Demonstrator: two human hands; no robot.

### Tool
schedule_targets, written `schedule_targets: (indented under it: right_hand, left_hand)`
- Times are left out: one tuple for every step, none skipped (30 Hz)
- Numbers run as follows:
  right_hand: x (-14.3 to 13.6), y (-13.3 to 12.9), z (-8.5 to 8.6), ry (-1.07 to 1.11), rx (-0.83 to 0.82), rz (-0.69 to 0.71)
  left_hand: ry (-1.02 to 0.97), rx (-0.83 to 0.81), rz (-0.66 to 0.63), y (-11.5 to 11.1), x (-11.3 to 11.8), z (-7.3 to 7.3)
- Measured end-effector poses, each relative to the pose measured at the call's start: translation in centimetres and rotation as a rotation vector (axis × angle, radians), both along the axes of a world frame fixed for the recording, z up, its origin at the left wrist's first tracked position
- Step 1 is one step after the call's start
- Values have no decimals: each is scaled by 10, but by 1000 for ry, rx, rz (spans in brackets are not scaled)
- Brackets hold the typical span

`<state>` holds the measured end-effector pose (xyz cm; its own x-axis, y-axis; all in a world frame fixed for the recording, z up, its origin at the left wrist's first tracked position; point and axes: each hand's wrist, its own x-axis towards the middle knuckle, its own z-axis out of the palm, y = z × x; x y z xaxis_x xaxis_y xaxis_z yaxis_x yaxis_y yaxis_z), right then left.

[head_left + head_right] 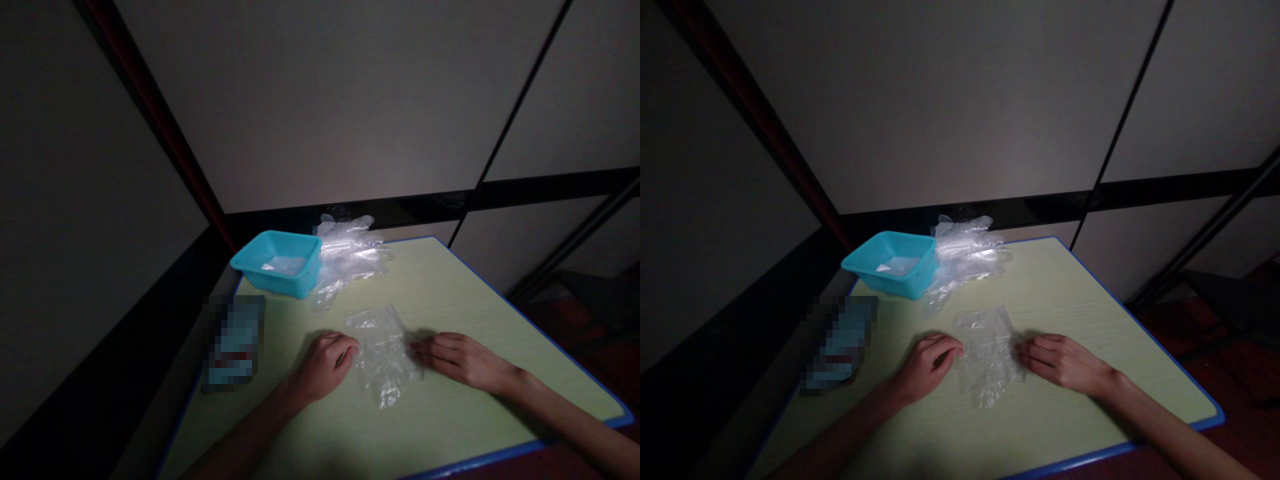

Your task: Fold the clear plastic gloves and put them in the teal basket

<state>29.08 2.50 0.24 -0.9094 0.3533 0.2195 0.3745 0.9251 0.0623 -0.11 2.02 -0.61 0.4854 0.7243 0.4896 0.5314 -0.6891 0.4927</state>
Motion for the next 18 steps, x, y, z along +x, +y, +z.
schedule_targets:
  right_hand:
    - [-1,4,-1,9,-12,-7]
    - [-3,7,-2,25,-26,-14]
    - [-4,11,-3,40,-43,-24]
    - [-4,13,-5,52,-58,-34]
    - [-5,15,-6,61,-70,-42]
    - [-5,17,-7,66,-80,-48]
    - [-5,18,-8,65,-90,-50]
    - [-5,19,-8,60,-98,-51]
    - [-6,20,-9,55,-105,-51]
    - [-6,21,-9,52,-111,-50]
    - [-6,21,-9,53,-118,-47]
    - [-6,22,-8,59,-125,-42]
    - [-7,23,-8,71,-137,-37]
    - [-8,24,-7,87,-152,-32]
    - [-9,25,-5,104,-173,-32]
    - [-10,26,-4,120,-202,-43]
    - [-12,27,-2,138,-240,-69]
    - [-14,28,1,159,-283,-111]
  left_hand:
    - [-2,1,3,0,0,-1]
    - [-3,2,9,0,0,-1]
    - [-5,5,17,0,0,-1]
    - [-9,8,27,0,0,-2]
    - [-15,11,38,0,0,-2]
    - [-21,11,49,1,-1,-2]
    - [-28,10,59,1,-1,-2]
    - [-35,6,64,1,-1,-2]
    - [-41,2,65,1,-1,-2]
    - [-45,-2,64,1,-1,-2]
    - [-48,-6,62,1,-1,-3]
    - [-52,-10,60,1,-1,-3]
    - [-56,-14,59,2,-1,-3]
    - [-62,-20,60,2,-1,-4]
    - [-70,-26,62,2,-1,-4]
    - [-80,-37,64,3,-2,-4]
    - [-91,-52,67,3,-2,-5]
    - [-104,-75,72,4,-2,-5]
